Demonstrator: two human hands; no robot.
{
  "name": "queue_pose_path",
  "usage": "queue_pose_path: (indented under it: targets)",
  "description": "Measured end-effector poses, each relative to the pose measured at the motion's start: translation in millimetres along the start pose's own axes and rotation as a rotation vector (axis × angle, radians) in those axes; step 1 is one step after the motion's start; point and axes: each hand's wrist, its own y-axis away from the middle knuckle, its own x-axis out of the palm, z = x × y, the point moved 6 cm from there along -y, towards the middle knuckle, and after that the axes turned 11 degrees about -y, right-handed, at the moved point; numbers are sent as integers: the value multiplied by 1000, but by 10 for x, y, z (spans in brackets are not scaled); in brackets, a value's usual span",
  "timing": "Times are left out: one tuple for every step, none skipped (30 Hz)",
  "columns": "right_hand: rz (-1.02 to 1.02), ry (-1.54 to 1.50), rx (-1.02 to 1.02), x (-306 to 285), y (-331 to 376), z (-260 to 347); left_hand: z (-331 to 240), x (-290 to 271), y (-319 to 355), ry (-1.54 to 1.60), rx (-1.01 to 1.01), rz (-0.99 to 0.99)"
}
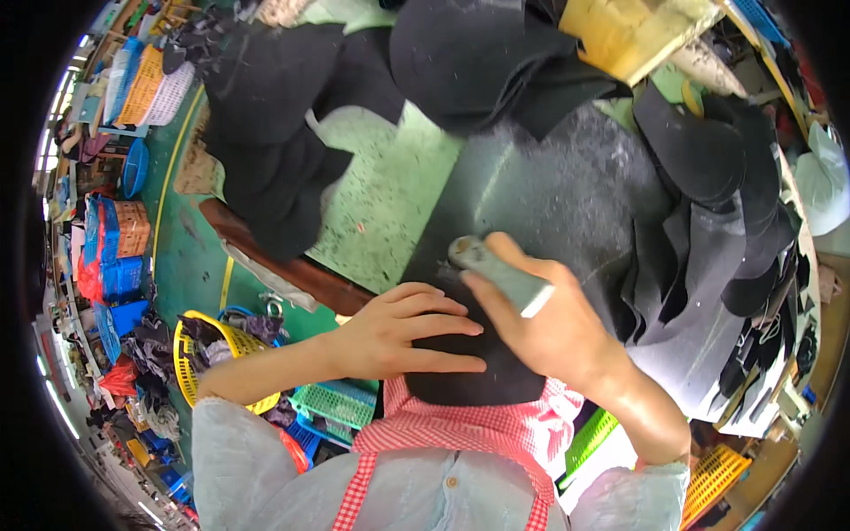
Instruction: Hammering the seams or folded edges of black shoe upper components on a workbench.
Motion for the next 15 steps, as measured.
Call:
queue_pose_path:
  targets:
    - [-36, 66, -97, -109, 0, -13, 93, -336, -110, 32, -36, -94]
    - [-115, 140, -76, -258, 72, -33, 238, -673, -104, -36, -52, -223]
    - [-177, 82, 219, -451, 230, -137, 417, -1070, -21, -192, -18, -365]
    - [-238, -32, 269, -575, 319, -99, 519, -1330, 288, -200, -238, -757]
    - [-359, -203, 383, -640, 435, -90, 684, -1777, 442, -671, -299, -699]
    - [-392, -202, 391, -683, 505, -80, 901, -1998, 459, -787, -360, -712]
    - [-417, -207, 394, -749, 559, -80, 1277, -2117, 559, -819, -481, -493]
    - [-388, -173, 380, -782, 572, -74, 1547, -2131, 686, -853, -606, -267]
    - [-370, -144, 351, -796, 608, -70, 1569, -2005, 658, -877, -570, -183]
    - [-361, -114, 329, -791, 648, -86, 1545, -1842, 511, -891, -526, -95]
    - [-329, -97, 292, -796, 626, -37, 1479, -1707, 315, -679, -436, -106]
    - [-303, -77, 292, -774, 632, -21, 1420, -1495, 125, -546, -452, -73]
    - [-279, -50, 294, -758, 629, 0, 1394, -1285, -115, -564, -459, -98]
    - [-262, -66, 250, -738, 607, 36, 1464, -1125, -258, -659, -478, -99]
    - [-247, -71, 240, -719, 589, 56, 1602, -1055, -305, -745, -456, -180]
